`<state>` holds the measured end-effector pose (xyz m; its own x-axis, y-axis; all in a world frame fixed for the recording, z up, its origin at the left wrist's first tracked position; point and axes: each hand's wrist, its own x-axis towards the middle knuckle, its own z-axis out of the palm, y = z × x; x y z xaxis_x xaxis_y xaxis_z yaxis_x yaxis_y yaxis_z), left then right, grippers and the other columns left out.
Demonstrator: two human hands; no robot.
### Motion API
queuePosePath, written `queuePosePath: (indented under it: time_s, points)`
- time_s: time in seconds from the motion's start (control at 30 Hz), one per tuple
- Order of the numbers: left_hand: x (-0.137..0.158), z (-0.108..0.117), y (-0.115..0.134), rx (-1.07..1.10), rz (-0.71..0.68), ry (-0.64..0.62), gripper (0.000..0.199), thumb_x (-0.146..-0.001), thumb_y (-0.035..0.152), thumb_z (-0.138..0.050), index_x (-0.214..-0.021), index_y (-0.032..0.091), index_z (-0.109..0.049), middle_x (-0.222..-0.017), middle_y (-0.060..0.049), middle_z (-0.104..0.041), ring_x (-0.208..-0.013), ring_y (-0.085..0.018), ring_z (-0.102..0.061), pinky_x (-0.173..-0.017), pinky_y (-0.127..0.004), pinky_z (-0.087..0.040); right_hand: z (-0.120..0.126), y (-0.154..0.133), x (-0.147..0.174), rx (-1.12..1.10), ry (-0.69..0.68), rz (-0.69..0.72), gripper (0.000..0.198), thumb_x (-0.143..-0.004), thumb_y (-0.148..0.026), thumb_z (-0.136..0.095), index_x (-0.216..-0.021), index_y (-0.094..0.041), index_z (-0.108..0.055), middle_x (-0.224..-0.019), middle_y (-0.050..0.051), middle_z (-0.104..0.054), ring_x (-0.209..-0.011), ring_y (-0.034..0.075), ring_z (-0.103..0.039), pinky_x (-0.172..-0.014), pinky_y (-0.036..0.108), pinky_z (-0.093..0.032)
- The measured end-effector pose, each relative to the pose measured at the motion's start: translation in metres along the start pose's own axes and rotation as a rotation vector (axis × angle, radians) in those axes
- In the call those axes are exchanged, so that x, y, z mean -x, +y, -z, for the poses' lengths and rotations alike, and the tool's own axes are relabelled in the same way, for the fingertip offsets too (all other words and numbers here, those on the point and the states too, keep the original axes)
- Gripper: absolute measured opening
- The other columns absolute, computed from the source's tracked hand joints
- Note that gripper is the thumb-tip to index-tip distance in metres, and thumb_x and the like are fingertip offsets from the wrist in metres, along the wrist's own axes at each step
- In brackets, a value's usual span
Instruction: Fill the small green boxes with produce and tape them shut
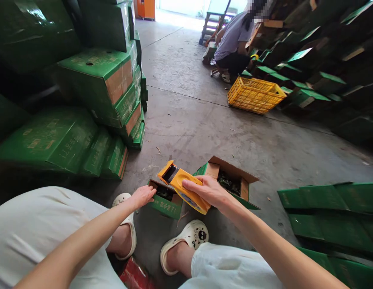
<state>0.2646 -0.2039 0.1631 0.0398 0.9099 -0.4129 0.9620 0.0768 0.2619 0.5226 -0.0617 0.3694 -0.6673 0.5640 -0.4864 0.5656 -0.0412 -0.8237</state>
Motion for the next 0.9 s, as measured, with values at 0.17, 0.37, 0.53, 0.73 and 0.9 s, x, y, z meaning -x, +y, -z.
queuePosePath:
  time_s: [0.17, 0.37, 0.53, 0.73, 0.9]
  points:
    - [0.000, -0.004, 0.012, -0.034, 0.148, 0.120, 0.062, -0.078, 0.027, -0.083, -0.132, 0.022, -0.053, -0.135, -0.017, -0.061, -0.122, -0.037, -0.062, -0.102, -0.049, -0.049, -0.001, -0.002, 0.003, -0.005, 0.005, 0.024, 0.063, -0.073, -0.079, -0.070, -0.078, -0.016, -0.072, -0.070, 0.003, -0.065, -0.063, 0.016, -0.055, -0.054, 0.026, -0.034]
    - [0.016, -0.018, 0.018, -0.100, 0.247, 0.432, 0.094, -0.073, 0.026, -0.089, -0.155, 0.023, -0.041, -0.163, -0.024, -0.040, -0.152, -0.043, -0.035, -0.125, -0.065, -0.018, 0.005, 0.007, 0.006, 0.024, 0.012, 0.024, 0.063, -0.074, -0.078, -0.069, -0.077, -0.015, -0.071, -0.070, 0.003, -0.065, -0.063, 0.016, -0.055, -0.053, 0.025, -0.033]
    - [0.012, -0.018, 0.010, -0.102, -0.046, 0.352, 0.095, -0.078, 0.015, -0.083, -0.160, 0.034, -0.039, -0.165, -0.012, -0.044, -0.159, -0.035, -0.028, -0.130, -0.064, -0.006, 0.007, 0.013, 0.006, -0.006, -0.010, 0.023, 0.062, -0.075, -0.077, -0.070, -0.076, -0.016, -0.070, -0.069, 0.002, -0.064, -0.063, 0.015, -0.055, -0.054, 0.025, -0.034]
    - [0.017, -0.043, 0.000, 0.095, -0.133, 0.310, 0.046, -0.094, 0.011, -0.061, -0.134, 0.033, -0.067, -0.145, -0.007, -0.065, -0.139, -0.025, -0.057, -0.125, -0.052, -0.035, 0.001, 0.017, 0.003, -0.083, -0.065, 0.000, 0.063, -0.072, -0.080, -0.072, -0.077, -0.016, -0.070, -0.071, 0.002, -0.067, -0.064, 0.016, -0.056, -0.053, 0.024, -0.035]
    - [0.012, -0.059, -0.007, 0.291, -0.089, 0.379, 0.030, -0.098, 0.022, -0.060, -0.122, 0.030, -0.076, -0.139, -0.008, -0.068, -0.140, -0.027, -0.056, -0.125, -0.052, -0.036, -0.023, 0.028, -0.010, -0.260, -0.138, -0.008, 0.065, -0.070, -0.078, -0.077, -0.087, -0.016, -0.073, -0.078, 0.002, -0.070, -0.066, 0.015, -0.058, -0.058, 0.024, -0.041]
